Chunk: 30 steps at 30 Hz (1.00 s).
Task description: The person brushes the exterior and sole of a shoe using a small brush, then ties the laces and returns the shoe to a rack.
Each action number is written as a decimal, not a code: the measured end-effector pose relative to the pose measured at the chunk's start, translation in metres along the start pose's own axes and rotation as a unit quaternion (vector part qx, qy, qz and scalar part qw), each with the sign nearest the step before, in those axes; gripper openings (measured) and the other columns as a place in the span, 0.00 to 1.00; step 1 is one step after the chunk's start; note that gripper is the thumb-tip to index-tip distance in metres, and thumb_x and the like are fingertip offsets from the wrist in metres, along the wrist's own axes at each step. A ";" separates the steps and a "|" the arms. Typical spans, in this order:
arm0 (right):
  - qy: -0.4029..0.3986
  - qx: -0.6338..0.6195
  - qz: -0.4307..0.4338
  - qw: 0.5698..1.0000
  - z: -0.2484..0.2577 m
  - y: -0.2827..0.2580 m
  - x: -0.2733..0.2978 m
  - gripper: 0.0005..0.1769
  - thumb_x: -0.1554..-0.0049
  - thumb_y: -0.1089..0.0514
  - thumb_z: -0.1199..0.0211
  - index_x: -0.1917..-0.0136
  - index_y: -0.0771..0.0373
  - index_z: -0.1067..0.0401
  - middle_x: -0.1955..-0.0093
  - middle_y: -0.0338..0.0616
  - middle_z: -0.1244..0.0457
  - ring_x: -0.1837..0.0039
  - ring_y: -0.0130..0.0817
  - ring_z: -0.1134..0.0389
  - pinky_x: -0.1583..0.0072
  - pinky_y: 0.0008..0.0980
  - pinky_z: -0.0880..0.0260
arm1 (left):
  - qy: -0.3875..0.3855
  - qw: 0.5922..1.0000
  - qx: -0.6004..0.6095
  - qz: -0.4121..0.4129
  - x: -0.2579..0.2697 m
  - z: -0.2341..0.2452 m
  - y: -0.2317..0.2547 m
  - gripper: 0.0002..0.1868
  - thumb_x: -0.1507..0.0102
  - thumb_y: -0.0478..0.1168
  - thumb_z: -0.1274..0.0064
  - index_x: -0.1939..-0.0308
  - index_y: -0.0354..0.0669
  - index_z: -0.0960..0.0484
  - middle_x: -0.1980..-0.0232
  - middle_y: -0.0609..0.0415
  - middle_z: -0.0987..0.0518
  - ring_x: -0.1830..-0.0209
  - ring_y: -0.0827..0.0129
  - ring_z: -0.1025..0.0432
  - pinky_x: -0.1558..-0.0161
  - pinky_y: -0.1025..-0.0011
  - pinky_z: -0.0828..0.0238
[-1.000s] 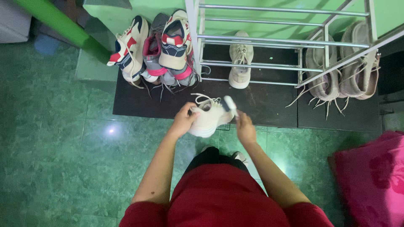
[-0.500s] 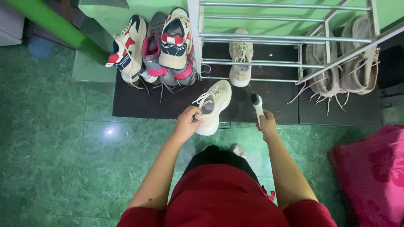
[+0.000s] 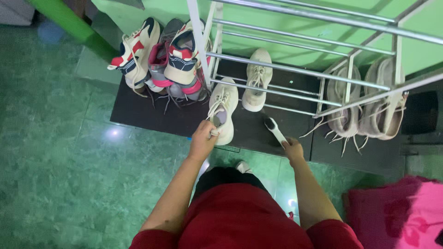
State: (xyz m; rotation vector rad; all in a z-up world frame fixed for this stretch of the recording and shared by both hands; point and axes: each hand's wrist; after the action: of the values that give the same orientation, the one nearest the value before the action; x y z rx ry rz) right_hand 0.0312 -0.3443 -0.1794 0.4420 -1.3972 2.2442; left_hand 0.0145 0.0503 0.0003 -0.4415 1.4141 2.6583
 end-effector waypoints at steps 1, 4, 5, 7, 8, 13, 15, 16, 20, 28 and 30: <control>0.037 0.066 -0.009 0.997 0.008 0.002 -0.002 0.25 0.43 0.52 0.35 0.33 0.60 0.27 0.39 0.50 0.30 0.40 0.42 0.29 0.42 0.38 0.31 | 0.004 1.000 -0.002 0.004 0.000 -0.006 0.003 0.11 0.42 0.33 0.39 0.62 0.39 0.27 0.59 0.46 0.26 0.59 0.46 0.27 0.58 0.57 0.29; 0.076 0.175 -0.018 0.981 0.025 0.004 -0.015 0.26 0.44 0.48 0.33 0.34 0.60 0.26 0.38 0.55 0.30 0.37 0.49 0.29 0.37 0.42 0.31 | 0.015 0.999 -0.002 0.036 -0.007 -0.022 0.009 0.10 0.42 0.32 0.41 0.60 0.40 0.27 0.56 0.46 0.25 0.56 0.44 0.26 0.57 0.56 0.29; 0.082 0.219 -0.022 0.972 0.030 0.004 -0.019 0.28 0.44 0.47 0.32 0.34 0.59 0.26 0.39 0.58 0.30 0.36 0.53 0.29 0.35 0.44 0.31 | 0.014 0.999 -0.013 0.048 -0.010 -0.027 0.010 0.11 0.42 0.32 0.40 0.60 0.40 0.27 0.57 0.47 0.25 0.56 0.44 0.26 0.57 0.55 0.29; 0.086 0.255 0.018 0.963 0.034 0.001 -0.024 0.28 0.46 0.48 0.31 0.34 0.57 0.27 0.37 0.60 0.34 0.35 0.55 0.32 0.35 0.46 0.32 | 0.015 0.998 -0.023 0.060 -0.013 -0.037 0.011 0.12 0.43 0.32 0.39 0.60 0.40 0.27 0.57 0.47 0.25 0.56 0.45 0.26 0.56 0.54 0.29; 0.091 0.289 0.056 0.951 0.037 -0.001 -0.024 0.30 0.48 0.49 0.30 0.34 0.55 0.27 0.36 0.61 0.37 0.34 0.57 0.35 0.34 0.47 0.34 | 0.016 0.997 -0.026 0.065 -0.014 -0.041 0.010 0.12 0.43 0.32 0.40 0.60 0.40 0.26 0.57 0.47 0.25 0.56 0.44 0.26 0.56 0.54 0.29; 0.100 0.226 0.243 0.938 0.013 -0.059 -0.015 0.31 0.47 0.55 0.31 0.31 0.54 0.32 0.32 0.59 0.39 0.35 0.59 0.36 0.37 0.51 0.33 | 0.024 0.998 -0.048 0.038 -0.024 -0.058 0.002 0.12 0.45 0.31 0.41 0.60 0.40 0.26 0.56 0.45 0.25 0.54 0.44 0.26 0.54 0.53 0.29; 0.071 0.169 0.256 0.949 -0.011 -0.099 -0.003 0.34 0.46 0.57 0.31 0.27 0.50 0.36 0.33 0.55 0.39 0.39 0.51 0.31 0.39 0.47 0.29 | 0.010 0.996 -0.081 0.034 -0.029 -0.063 -0.005 0.12 0.42 0.31 0.41 0.58 0.40 0.25 0.53 0.43 0.24 0.51 0.42 0.26 0.51 0.52 0.28; 0.050 0.156 0.259 0.952 -0.021 -0.121 0.002 0.37 0.45 0.57 0.32 0.24 0.50 0.40 0.32 0.56 0.40 0.42 0.49 0.29 0.41 0.46 0.28 | 0.010 0.996 -0.081 0.034 -0.033 -0.066 -0.008 0.12 0.42 0.31 0.41 0.58 0.40 0.25 0.53 0.43 0.24 0.51 0.42 0.26 0.51 0.52 0.28; -0.007 0.083 0.285 0.955 -0.050 -0.187 0.017 0.44 0.46 0.57 0.33 0.21 0.52 0.47 0.26 0.57 0.46 0.48 0.46 0.26 0.44 0.43 0.25 | 0.009 0.994 -0.106 -0.013 -0.049 -0.074 -0.021 0.16 0.46 0.32 0.39 0.56 0.39 0.25 0.48 0.40 0.24 0.45 0.41 0.28 0.46 0.53 0.29; 0.017 0.223 0.194 0.955 -0.078 -0.211 -0.021 0.37 0.46 0.48 0.29 0.29 0.57 0.39 0.28 0.61 0.45 0.48 0.51 0.26 0.44 0.47 0.27 | -0.021 0.993 -0.101 -0.056 -0.087 -0.079 -0.041 0.17 0.48 0.30 0.41 0.56 0.40 0.26 0.46 0.40 0.25 0.43 0.43 0.29 0.44 0.54 0.29; 0.021 0.231 0.175 0.957 -0.081 -0.207 -0.033 0.34 0.47 0.46 0.28 0.33 0.57 0.35 0.30 0.60 0.42 0.47 0.50 0.26 0.45 0.48 0.27 | -0.031 0.990 -0.109 -0.086 -0.097 -0.081 -0.046 0.16 0.48 0.30 0.43 0.56 0.39 0.26 0.49 0.41 0.26 0.43 0.44 0.29 0.43 0.54 0.29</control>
State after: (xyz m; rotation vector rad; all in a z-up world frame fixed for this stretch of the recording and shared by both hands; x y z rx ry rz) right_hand 0.1674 -0.1996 -0.0745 0.3065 -0.9775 2.8656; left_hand 0.1342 0.0142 -0.0497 -0.4717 1.0238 2.6687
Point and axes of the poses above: each hand's wrist, its own x-axis away from the middle knuckle, its own z-axis out of the back of the hand, y = z × x
